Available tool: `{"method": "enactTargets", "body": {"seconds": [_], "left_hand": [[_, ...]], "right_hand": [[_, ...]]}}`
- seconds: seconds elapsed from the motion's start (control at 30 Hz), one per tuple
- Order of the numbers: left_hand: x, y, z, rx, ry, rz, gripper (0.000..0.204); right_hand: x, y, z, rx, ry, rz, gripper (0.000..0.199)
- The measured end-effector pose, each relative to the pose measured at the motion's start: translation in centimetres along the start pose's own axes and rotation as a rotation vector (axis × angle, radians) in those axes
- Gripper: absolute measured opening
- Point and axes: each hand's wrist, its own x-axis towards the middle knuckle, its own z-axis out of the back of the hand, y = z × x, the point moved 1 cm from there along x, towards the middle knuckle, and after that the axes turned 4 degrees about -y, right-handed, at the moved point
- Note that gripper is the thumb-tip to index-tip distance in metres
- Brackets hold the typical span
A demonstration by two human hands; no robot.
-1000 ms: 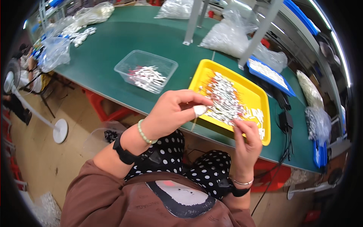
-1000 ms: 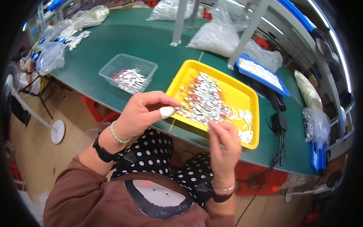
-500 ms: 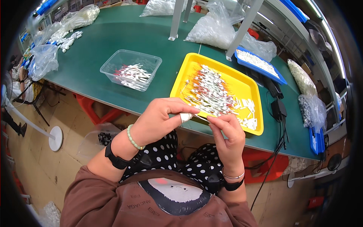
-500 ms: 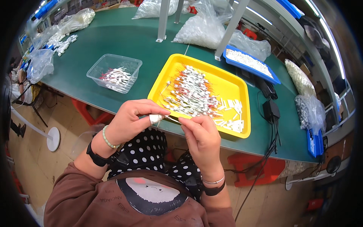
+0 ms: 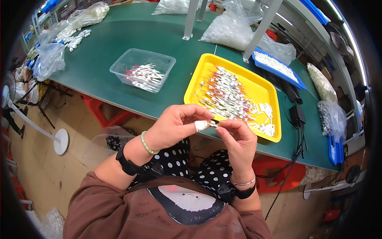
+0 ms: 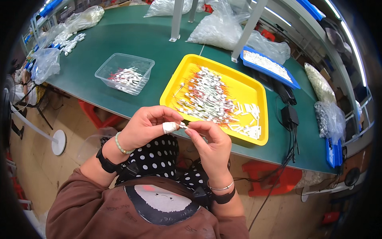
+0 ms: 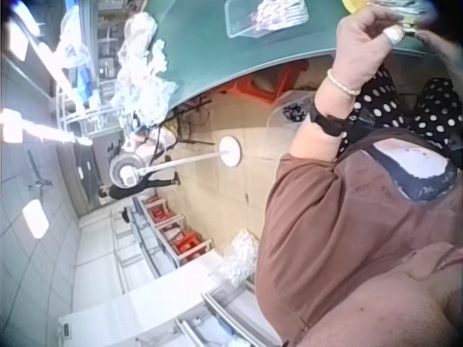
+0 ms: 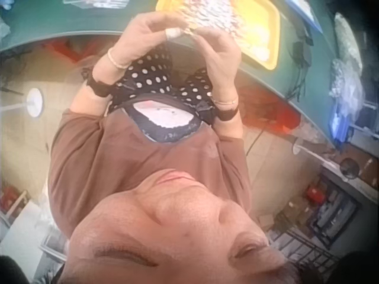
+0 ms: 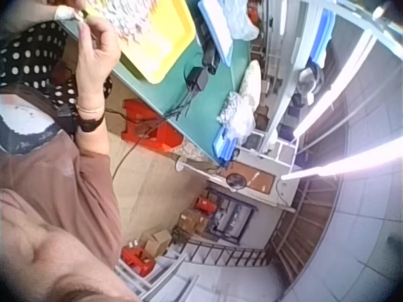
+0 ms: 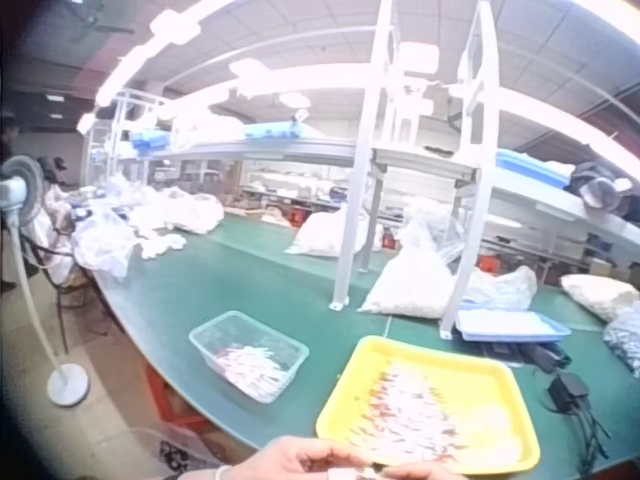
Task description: The person transfers small electronic pins by hand from a plastic tray into a clear plastic container.
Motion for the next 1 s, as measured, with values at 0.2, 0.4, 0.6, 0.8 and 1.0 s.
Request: {"method": "enactTargets", "body": {"seconds": [0.2,0.4,0.6,0.8,1.0], "left_hand": [[-0.3,0.1,0.4,0.002,-0.043,0.030,0.017],[-0.4,0.2,-0.1,-0.039,-0.042,0.020,0.014],[-0.4,-3.1,2.3,0.232,-0.164,-0.166,0.015],[1.5,-8.7,16.2,0.667,-0.412,-0.204,0.015],[1.7,-7.6,18.0,1.463,-0.487,-0.229,0.021]], "right_hand": [[-0.5,-0.4,1.8,0.003,-0.011,-0.003,0.012],[-0.5,-0.7,1.6,0.143,-0.039,-0.094,0.013],[0.0,-0.3,2.3,0.024,-0.132,0.009,0.024],[4.6,-0.8,13.3,-0.962,-0.088,0.257,0.029],[6.8,1.2,13.2,-1.028,0.224,-0.052,0.025]]}}
